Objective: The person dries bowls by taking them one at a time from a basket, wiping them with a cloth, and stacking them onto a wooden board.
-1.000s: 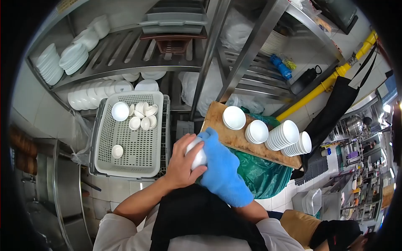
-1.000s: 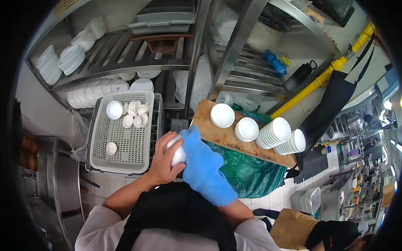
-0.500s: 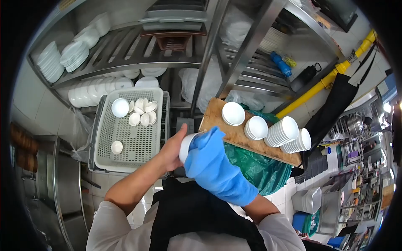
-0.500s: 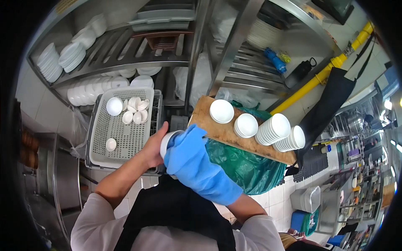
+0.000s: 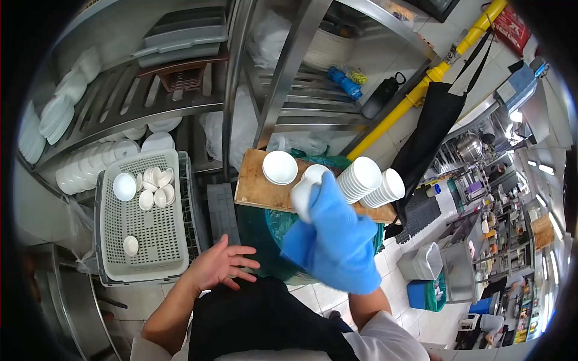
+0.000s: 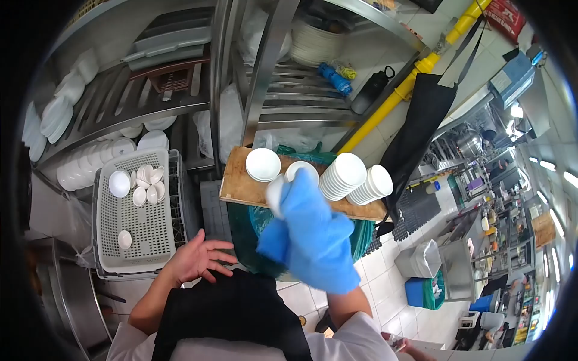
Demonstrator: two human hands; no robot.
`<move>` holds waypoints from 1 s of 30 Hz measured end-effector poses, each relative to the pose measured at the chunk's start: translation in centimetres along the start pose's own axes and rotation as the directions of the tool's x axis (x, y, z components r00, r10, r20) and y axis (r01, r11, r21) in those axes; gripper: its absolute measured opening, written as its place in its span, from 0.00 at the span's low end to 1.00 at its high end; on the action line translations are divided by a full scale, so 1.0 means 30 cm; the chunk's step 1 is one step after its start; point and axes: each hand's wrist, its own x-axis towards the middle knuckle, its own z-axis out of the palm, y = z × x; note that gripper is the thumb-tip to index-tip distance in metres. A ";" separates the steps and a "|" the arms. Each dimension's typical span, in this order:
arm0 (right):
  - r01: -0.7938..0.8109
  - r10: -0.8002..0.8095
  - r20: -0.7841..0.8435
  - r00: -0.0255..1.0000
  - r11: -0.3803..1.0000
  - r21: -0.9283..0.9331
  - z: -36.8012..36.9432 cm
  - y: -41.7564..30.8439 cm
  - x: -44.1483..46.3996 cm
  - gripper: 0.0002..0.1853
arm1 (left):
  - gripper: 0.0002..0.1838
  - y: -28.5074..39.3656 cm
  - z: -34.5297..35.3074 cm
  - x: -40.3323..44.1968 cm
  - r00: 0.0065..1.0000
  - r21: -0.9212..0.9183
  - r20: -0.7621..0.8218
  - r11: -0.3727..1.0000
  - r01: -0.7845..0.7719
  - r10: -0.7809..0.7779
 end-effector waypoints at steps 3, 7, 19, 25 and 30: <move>0.039 -0.043 -0.029 0.999 0.990 -0.138 0.104 0.177 0.013 0.26 | 0.36 -0.040 -0.038 0.000 0.982 0.027 -0.175 0.998 -0.060 0.064; 0.097 -0.110 -0.069 0.991 0.980 -0.172 0.220 0.318 0.045 0.18 | 0.28 -0.044 -0.045 -0.022 0.937 0.036 -0.314 0.988 -0.148 0.152; -0.227 0.223 0.049 0.974 0.919 0.324 0.223 0.240 0.082 0.08 | 0.22 -0.092 -0.091 -0.089 0.845 0.111 -0.508 0.985 -0.131 0.169; -0.213 0.789 0.197 0.582 -0.086 0.973 0.131 0.122 0.201 0.15 | 0.18 0.031 -0.391 -0.133 0.337 0.789 -0.575 0.614 -0.010 0.745; -0.117 0.801 0.114 0.588 -0.056 0.992 0.069 0.086 0.227 0.15 | 0.16 0.188 -0.709 -0.187 0.061 0.783 -0.510 0.433 0.446 0.858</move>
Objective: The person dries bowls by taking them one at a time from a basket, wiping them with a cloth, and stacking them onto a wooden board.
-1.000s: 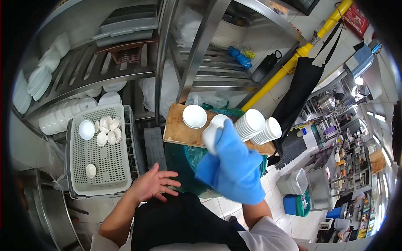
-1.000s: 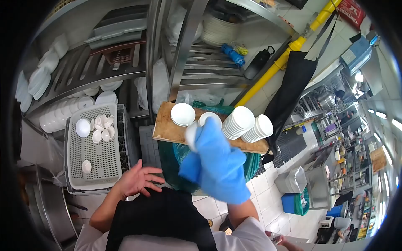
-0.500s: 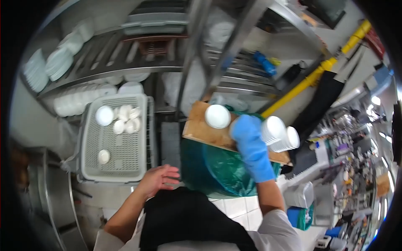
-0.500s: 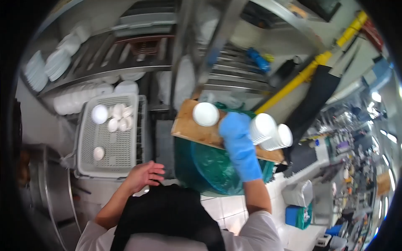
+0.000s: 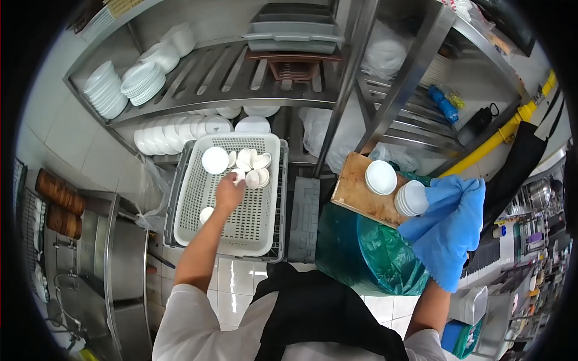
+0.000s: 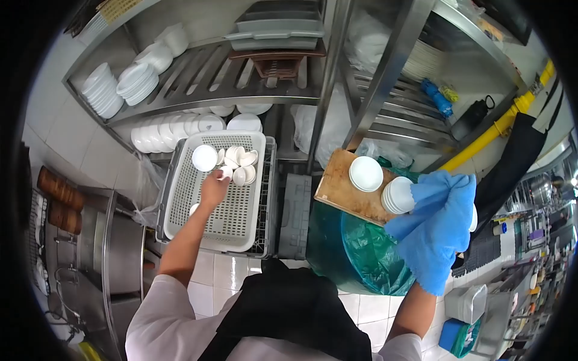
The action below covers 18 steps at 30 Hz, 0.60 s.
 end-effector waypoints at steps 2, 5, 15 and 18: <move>0.023 -0.023 0.001 1.000 1.000 -0.001 0.007 -0.014 -0.001 0.15 | 0.18 -0.153 0.042 0.096 0.995 0.096 -0.035 0.991 -0.094 0.098; 0.064 -0.064 -0.001 0.998 0.998 -0.005 0.018 -0.034 0.008 0.15 | 0.26 -0.423 0.139 0.265 0.979 0.360 0.072 0.910 -0.206 0.193; 0.137 -0.136 0.027 0.990 0.990 -0.034 0.080 -0.147 -0.122 0.18 | 0.17 -0.428 0.102 0.377 0.953 0.726 0.298 0.661 -0.190 -0.054; 0.096 -0.093 -0.037 0.995 0.992 0.080 0.171 -0.161 -0.230 0.20 | 0.15 -0.307 0.073 0.302 0.968 0.772 0.231 0.625 -0.120 -0.100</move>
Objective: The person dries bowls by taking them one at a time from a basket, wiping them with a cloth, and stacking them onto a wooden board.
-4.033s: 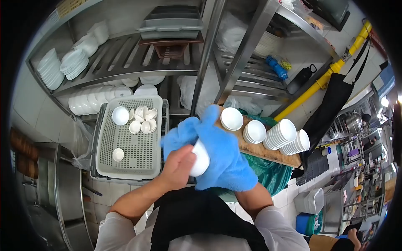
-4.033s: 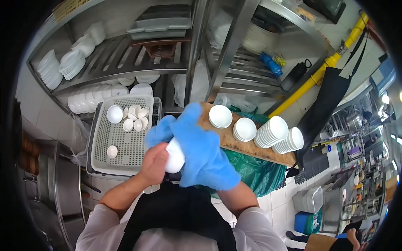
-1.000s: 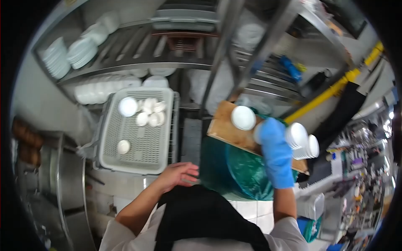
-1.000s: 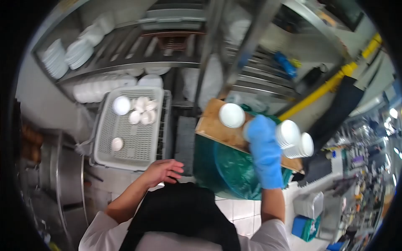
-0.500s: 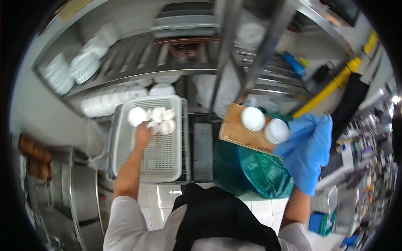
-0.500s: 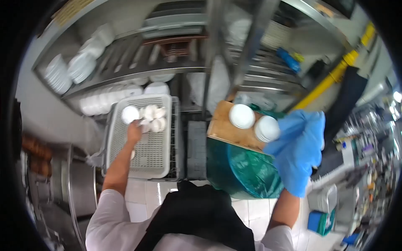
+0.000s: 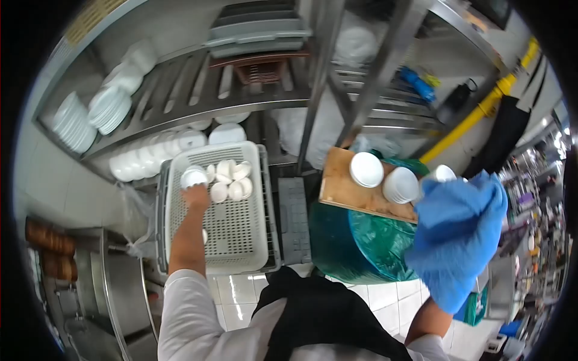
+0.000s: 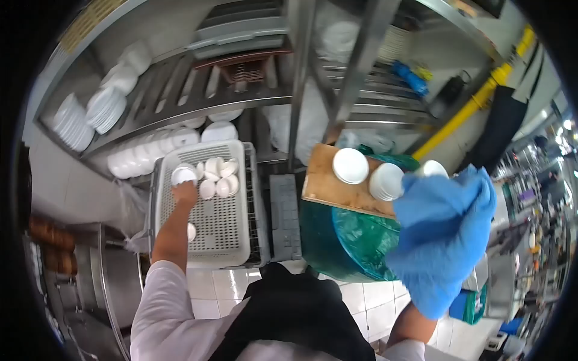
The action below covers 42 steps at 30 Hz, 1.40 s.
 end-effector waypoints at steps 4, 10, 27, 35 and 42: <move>-0.036 0.041 0.034 0.999 0.988 -0.153 -0.033 0.065 -0.119 0.24 | 0.13 0.020 -0.037 -0.105 0.999 -0.071 0.031 0.997 -0.028 0.030; 0.197 0.228 0.468 0.854 0.690 -0.697 -0.107 0.132 -0.170 0.28 | 0.15 -0.002 -0.068 -0.141 0.997 -0.170 -0.005 0.983 -0.070 0.071; 0.601 0.497 0.734 0.464 0.432 -0.673 0.015 0.183 -0.206 0.30 | 0.16 -0.001 0.008 -0.047 0.982 -0.428 -0.145 0.903 0.047 -0.119; 0.588 0.487 0.761 0.429 0.489 -0.644 -0.042 0.134 -0.184 0.29 | 0.12 -0.072 -0.097 -0.162 0.959 -0.999 -0.046 0.006 -0.046 -0.279; 0.603 0.467 0.815 0.343 0.555 -0.572 -0.033 0.168 -0.160 0.28 | 0.14 -0.049 -0.191 -0.445 0.976 -0.551 0.174 -0.834 -0.013 -0.130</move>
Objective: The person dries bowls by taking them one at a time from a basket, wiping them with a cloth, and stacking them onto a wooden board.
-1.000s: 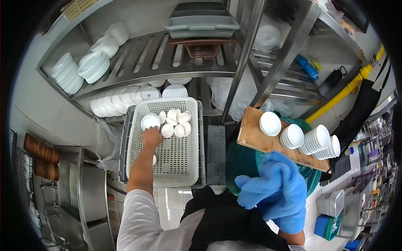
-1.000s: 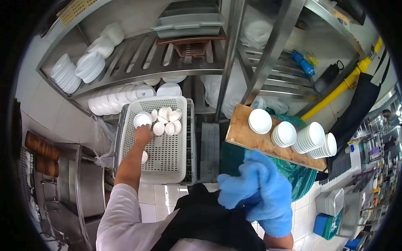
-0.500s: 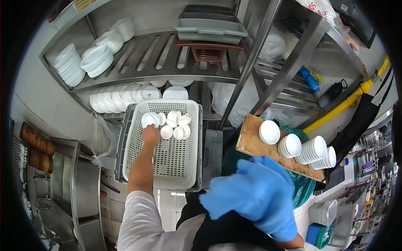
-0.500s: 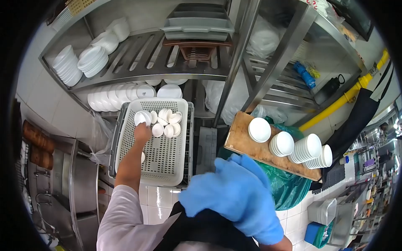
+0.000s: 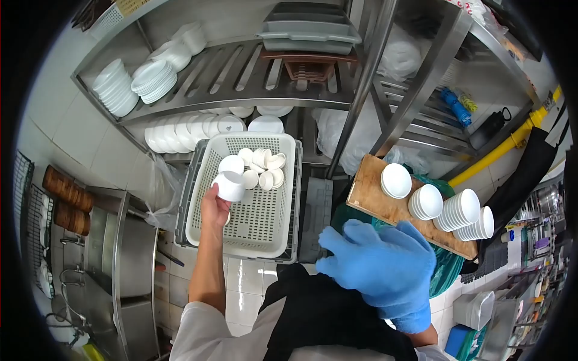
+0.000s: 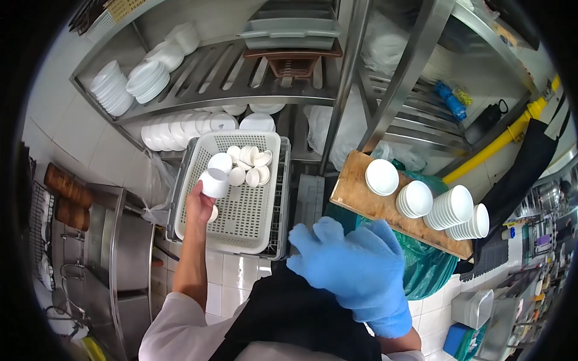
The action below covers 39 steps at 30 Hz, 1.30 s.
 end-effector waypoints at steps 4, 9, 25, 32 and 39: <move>0.032 -0.032 0.028 0.999 0.999 0.011 0.004 0.007 0.000 0.28 | 0.13 -0.049 -0.003 -0.095 0.986 -0.024 -0.160 0.999 0.033 -0.037; 0.023 -0.023 0.000 1.000 1.000 0.020 -0.003 0.023 -0.015 0.27 | 0.14 -0.063 0.051 -0.237 0.999 0.007 -0.035 1.000 0.017 -0.016; 0.035 -0.033 -0.073 0.997 0.999 0.026 0.011 0.076 -0.023 0.25 | 0.12 -0.088 0.193 -0.362 0.998 0.046 0.015 0.997 0.064 -0.064; 0.005 -0.001 -0.268 0.963 1.000 0.015 0.061 0.099 -0.013 0.25 | 0.19 -0.129 0.371 -0.440 0.966 -0.131 0.091 0.959 0.251 -0.241; -0.020 0.062 -0.580 0.812 0.997 0.078 0.202 0.118 0.055 0.24 | 0.26 -0.223 0.605 -0.639 0.950 0.214 0.307 0.977 -0.006 -0.061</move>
